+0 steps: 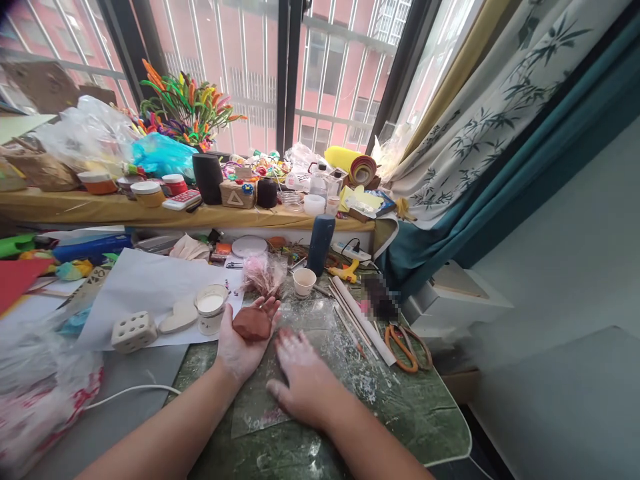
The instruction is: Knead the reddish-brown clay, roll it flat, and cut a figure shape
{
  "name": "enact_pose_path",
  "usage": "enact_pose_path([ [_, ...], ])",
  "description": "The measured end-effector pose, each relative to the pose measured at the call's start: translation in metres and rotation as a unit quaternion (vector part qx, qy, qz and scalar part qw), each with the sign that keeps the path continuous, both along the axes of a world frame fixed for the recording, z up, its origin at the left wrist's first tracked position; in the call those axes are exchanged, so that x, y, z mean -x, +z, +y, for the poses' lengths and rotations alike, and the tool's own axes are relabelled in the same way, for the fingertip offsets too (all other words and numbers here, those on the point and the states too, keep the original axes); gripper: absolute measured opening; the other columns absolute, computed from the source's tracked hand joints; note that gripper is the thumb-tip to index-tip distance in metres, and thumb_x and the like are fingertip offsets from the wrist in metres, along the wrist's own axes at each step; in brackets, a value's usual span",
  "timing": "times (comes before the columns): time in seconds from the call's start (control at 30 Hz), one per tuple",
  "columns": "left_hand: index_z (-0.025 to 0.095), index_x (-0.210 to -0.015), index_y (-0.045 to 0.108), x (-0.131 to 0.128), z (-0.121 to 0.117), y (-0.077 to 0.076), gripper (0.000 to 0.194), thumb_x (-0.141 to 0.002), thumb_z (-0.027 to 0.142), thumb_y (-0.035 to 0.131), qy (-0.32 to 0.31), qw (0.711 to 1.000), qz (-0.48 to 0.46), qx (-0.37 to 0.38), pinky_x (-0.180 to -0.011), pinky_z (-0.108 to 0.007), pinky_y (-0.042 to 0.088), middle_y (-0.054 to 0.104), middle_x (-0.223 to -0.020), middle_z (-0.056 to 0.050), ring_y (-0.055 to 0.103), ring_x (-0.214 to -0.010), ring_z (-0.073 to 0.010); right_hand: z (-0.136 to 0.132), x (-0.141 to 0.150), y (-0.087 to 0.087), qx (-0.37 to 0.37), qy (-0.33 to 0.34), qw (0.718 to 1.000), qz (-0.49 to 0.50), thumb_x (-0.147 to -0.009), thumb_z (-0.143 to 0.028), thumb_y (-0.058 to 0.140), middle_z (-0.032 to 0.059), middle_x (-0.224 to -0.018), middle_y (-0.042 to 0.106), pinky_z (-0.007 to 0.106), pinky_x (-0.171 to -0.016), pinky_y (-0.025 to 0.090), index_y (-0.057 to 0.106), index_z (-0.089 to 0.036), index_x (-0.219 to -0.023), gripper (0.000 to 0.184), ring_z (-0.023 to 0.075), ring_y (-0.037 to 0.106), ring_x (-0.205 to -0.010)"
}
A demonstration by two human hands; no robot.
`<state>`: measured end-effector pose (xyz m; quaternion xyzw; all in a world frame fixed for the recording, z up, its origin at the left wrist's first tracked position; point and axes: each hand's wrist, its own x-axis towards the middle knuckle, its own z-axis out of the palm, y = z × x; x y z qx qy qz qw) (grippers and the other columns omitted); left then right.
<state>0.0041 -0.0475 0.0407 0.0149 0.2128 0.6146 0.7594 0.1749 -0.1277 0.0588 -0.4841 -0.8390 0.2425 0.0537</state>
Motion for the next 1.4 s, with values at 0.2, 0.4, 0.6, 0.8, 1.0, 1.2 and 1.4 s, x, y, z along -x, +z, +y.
enact_pose_path([
  [0.2, 0.009, -0.105, 0.070, 0.000, -0.002, 0.000, 0.062, -0.098, 0.063, 0.040, -0.006, 1.000, -0.013, -0.004, -0.088, -0.047, 0.059, 0.071, -0.114, -0.023, 0.067, -0.115, -0.0339, -0.028, -0.035, -0.003, 0.019, -0.016, 0.999, -0.025, -0.102, -0.054, 0.036, 0.0088, -0.165, 0.023, 0.047, -0.127, 0.014, 0.032, -0.017, -0.157, 0.066, 0.0259, 0.020, -0.154],
  [0.4, 0.010, -0.107, 0.069, -0.001, -0.001, 0.001, 0.061, -0.098, 0.063, 0.039, -0.001, 1.000, 0.012, -0.010, -0.087, -0.046, 0.060, 0.072, -0.114, -0.021, 0.068, -0.114, -0.0330, -0.011, -0.031, -0.007, -0.011, -0.097, 0.994, -0.052, -0.097, -0.048, 0.047, 0.0175, -0.166, 0.014, 0.045, -0.128, 0.011, 0.025, -0.003, -0.157, 0.079, 0.0296, 0.012, -0.156],
  [0.6, 0.007, -0.111, 0.068, -0.002, 0.000, -0.002, 0.063, -0.098, 0.062, 0.039, -0.012, 1.000, 0.016, -0.020, -0.088, -0.048, 0.059, 0.069, -0.119, -0.025, 0.066, -0.117, -0.0348, -0.033, -0.048, -0.018, -0.014, -0.075, 0.997, -0.029, -0.101, -0.051, 0.039, 0.0133, -0.166, 0.020, 0.048, -0.127, 0.014, 0.031, -0.010, -0.157, 0.071, 0.0283, 0.017, -0.155],
  [0.8, 0.007, -0.118, 0.066, 0.002, -0.005, 0.002, 0.063, -0.096, 0.062, 0.044, -0.043, 0.998, 0.004, -0.050, -0.093, -0.048, 0.057, 0.068, -0.124, -0.025, 0.061, -0.125, -0.0369, 0.039, -0.012, -0.009, -0.043, -0.121, 0.992, -0.013, -0.098, -0.047, 0.045, 0.0223, -0.165, 0.018, 0.049, -0.127, 0.010, 0.029, 0.001, -0.155, 0.077, 0.0312, 0.013, -0.155],
  [1.0, 0.006, -0.121, 0.066, 0.008, -0.010, 0.002, 0.069, -0.094, 0.065, 0.044, -0.043, 0.996, -0.031, -0.073, -0.095, -0.047, 0.056, 0.068, -0.125, -0.025, 0.056, -0.131, -0.0383, -0.002, 0.003, -0.004, -0.048, 0.111, 0.990, 0.075, -0.093, -0.053, 0.055, 0.0148, -0.164, 0.029, 0.047, -0.127, 0.005, 0.024, -0.013, -0.160, 0.083, 0.0273, 0.022, -0.154],
  [1.2, 0.006, -0.127, 0.063, 0.006, -0.008, 0.003, 0.069, -0.094, 0.065, 0.046, -0.067, 0.995, -0.039, -0.064, -0.097, -0.048, 0.055, 0.066, -0.129, -0.024, 0.054, -0.133, -0.0384, 0.019, -0.038, -0.006, -0.034, -0.057, 0.998, -0.018, -0.100, -0.047, 0.042, 0.0181, -0.165, 0.023, 0.049, -0.126, 0.009, 0.030, -0.006, -0.157, 0.071, 0.0296, 0.018, -0.154],
  [1.4, 0.010, -0.131, 0.061, 0.007, -0.009, 0.003, 0.070, -0.094, 0.066, 0.044, -0.082, 0.994, -0.034, -0.064, -0.095, -0.047, 0.056, 0.066, -0.130, -0.023, 0.054, -0.133, -0.0370, 0.024, 0.005, -0.005, -0.052, 0.035, 0.997, 0.041, -0.092, -0.051, 0.057, 0.0194, -0.166, 0.018, 0.049, -0.127, 0.006, 0.020, -0.005, -0.159, 0.090, 0.0310, 0.012, -0.155],
])
